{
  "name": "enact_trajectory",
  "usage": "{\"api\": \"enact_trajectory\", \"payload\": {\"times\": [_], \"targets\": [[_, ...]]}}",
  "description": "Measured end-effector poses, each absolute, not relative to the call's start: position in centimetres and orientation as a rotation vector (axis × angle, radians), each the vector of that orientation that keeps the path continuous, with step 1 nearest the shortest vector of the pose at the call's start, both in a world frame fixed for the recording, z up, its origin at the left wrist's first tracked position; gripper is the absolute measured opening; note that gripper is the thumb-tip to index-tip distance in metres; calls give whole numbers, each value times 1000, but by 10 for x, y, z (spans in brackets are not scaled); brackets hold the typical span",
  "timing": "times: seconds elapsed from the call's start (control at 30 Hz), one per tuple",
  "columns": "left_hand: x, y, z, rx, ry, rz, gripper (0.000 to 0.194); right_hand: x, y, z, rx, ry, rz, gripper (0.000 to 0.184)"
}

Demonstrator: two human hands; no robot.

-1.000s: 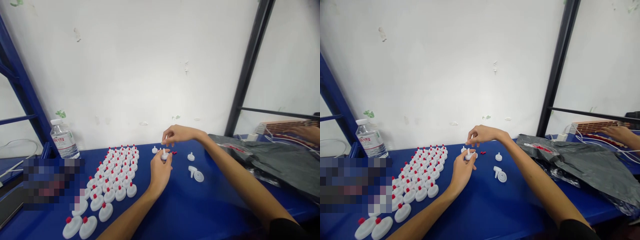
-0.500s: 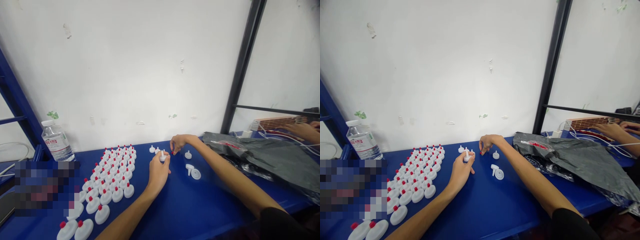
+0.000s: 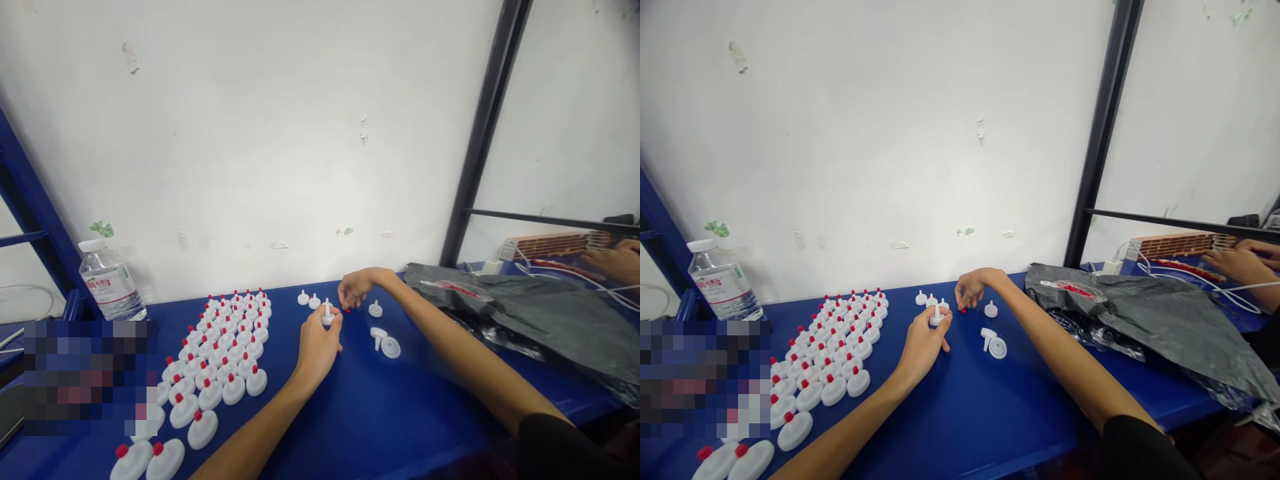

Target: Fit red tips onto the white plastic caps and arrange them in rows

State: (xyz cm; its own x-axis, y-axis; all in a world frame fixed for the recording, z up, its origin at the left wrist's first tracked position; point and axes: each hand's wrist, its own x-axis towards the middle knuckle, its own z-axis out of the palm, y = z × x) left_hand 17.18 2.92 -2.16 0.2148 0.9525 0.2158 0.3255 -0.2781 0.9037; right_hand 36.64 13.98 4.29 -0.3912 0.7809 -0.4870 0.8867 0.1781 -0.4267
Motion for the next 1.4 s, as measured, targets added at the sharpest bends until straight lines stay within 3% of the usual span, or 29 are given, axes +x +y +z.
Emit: {"api": "enact_trajectory", "payload": {"times": [0.27, 0.57, 1.13, 1.4], "targets": [[173, 34, -28, 1697, 1190, 1080, 29, 369, 125, 77, 1564, 2666, -1100, 29], [170, 36, -22, 1646, 1096, 1125, 46, 349, 104, 92, 991, 2780, -1350, 31], [171, 36, -19, 1616, 1051, 1222, 49, 350, 114, 78, 958, 2778, -1514, 32], [170, 33, -17, 1600, 1035, 1247, 54, 354, 118, 68, 937, 2723, -1745, 30]]}}
